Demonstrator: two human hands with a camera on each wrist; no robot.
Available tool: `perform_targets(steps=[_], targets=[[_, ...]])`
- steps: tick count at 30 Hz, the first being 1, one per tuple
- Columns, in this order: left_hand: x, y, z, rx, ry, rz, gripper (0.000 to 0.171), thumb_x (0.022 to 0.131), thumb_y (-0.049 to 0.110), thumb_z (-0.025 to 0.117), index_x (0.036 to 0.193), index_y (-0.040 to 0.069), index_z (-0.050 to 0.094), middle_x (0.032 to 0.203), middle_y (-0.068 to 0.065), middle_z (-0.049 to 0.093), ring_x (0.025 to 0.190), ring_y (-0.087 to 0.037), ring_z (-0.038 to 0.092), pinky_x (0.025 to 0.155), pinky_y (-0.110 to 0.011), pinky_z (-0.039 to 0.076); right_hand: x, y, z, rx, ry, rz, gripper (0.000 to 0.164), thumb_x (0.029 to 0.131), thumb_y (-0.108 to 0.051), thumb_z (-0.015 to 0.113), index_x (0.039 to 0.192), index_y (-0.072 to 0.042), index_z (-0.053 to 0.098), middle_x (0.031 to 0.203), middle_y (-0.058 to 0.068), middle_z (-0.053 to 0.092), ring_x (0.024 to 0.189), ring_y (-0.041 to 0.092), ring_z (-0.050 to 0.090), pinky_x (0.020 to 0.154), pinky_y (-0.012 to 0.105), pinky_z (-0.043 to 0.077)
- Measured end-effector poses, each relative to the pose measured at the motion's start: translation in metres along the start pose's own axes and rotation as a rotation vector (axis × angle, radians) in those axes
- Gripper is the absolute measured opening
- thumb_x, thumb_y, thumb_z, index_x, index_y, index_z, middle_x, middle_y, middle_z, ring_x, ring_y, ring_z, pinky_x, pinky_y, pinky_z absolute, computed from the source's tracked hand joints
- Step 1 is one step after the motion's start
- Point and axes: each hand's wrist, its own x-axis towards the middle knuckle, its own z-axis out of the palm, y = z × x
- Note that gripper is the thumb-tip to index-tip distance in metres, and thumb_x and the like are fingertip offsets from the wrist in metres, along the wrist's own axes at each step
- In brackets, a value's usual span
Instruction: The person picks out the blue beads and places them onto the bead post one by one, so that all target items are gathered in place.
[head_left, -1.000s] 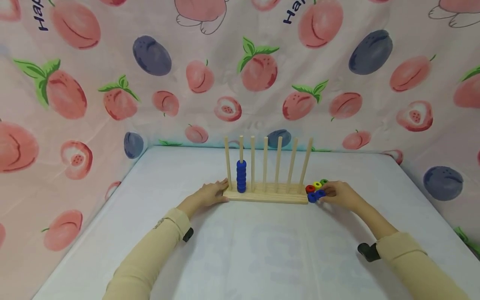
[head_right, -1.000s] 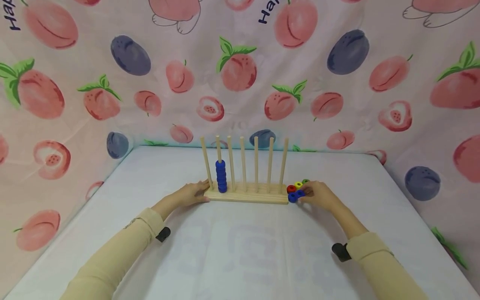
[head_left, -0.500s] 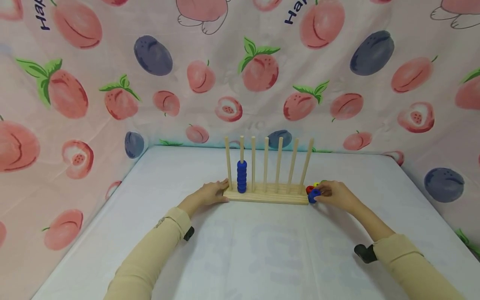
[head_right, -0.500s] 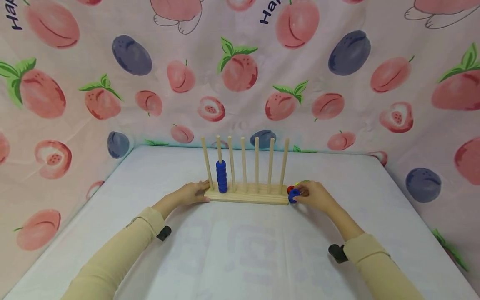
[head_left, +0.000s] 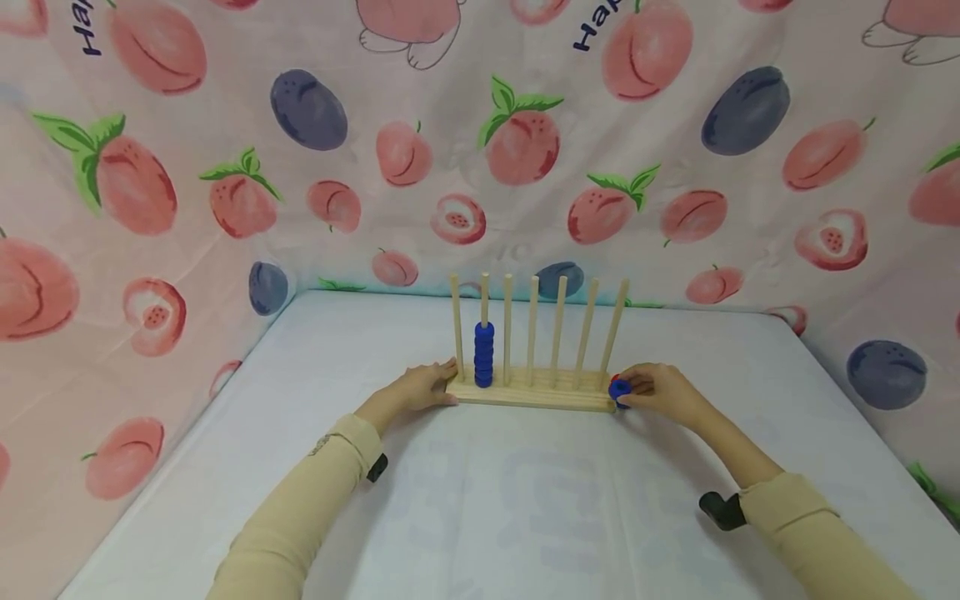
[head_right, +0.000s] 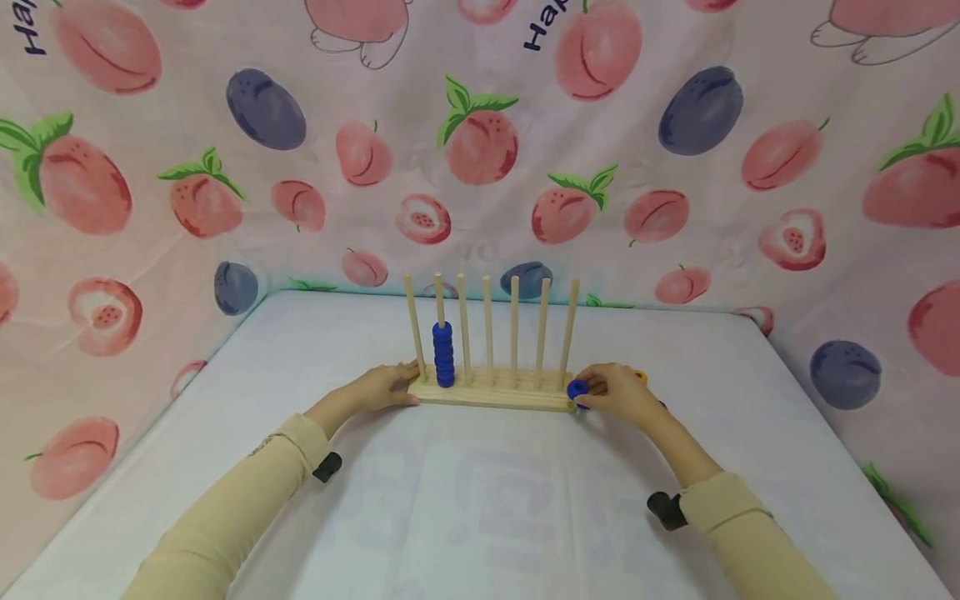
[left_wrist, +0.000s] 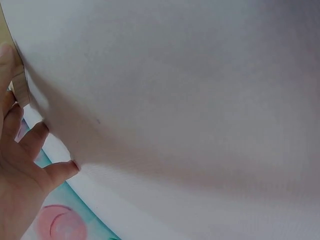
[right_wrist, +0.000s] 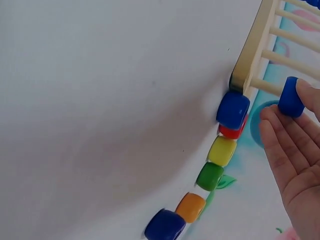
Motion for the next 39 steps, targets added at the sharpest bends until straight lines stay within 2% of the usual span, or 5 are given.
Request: perform_targets(steps=[7,13,19,29,39], targets=[[0.0,0.0,-0.002,-0.009,-0.001,0.005,0.066,0.09,0.034,0.061,0.144,0.007,0.035,0.154,-0.009,0.026,0.139,-0.041,0.028,0.107,-0.069,0.02,0.004,-0.011,0.008,0.023,0.004,-0.02,0.03,0.082,-0.008,0.071,0.106,0.01,0.063,0.096,0.021,0.069,0.088,0.03,0.068,0.077,0.036,0.057],[-0.002,-0.002,0.0,-0.008,-0.004,-0.015,0.066,0.089,0.034,0.062,0.145,0.009,0.035,0.154,-0.008,0.025,0.139,-0.039,0.028,0.109,-0.067,0.019,0.009,-0.017,0.016,-0.002,0.041,-0.048,0.031,0.083,-0.01,0.071,0.107,0.008,0.064,0.096,0.017,0.071,0.086,0.026,0.068,0.075,0.032,0.058],[-0.002,-0.002,0.001,-0.015,-0.005,-0.022,0.066,0.089,0.035,0.061,0.145,0.01,0.035,0.154,-0.006,0.024,0.14,-0.039,0.027,0.11,-0.066,0.018,0.014,-0.021,0.021,0.015,0.084,-0.102,0.032,0.085,-0.01,0.069,0.111,0.008,0.063,0.097,0.018,0.071,0.086,0.028,0.068,0.072,0.03,0.058],[-0.002,0.0,-0.002,-0.008,-0.008,-0.023,0.067,0.09,0.036,0.06,0.145,0.009,0.033,0.154,-0.008,0.023,0.14,-0.039,0.026,0.11,-0.066,0.018,0.023,-0.038,0.024,0.019,0.109,-0.144,0.034,0.086,-0.013,0.068,0.114,0.006,0.063,0.098,0.017,0.072,0.085,0.026,0.069,0.074,0.036,0.058],[-0.003,0.003,-0.002,-0.015,-0.006,-0.028,0.066,0.091,0.036,0.06,0.145,0.009,0.033,0.155,-0.007,0.023,0.141,-0.039,0.025,0.11,-0.067,0.017,0.038,-0.059,0.03,0.11,0.147,-0.18,0.031,0.084,-0.006,0.069,0.112,0.008,0.064,0.096,0.019,0.071,0.083,0.027,0.068,0.075,0.032,0.058]])
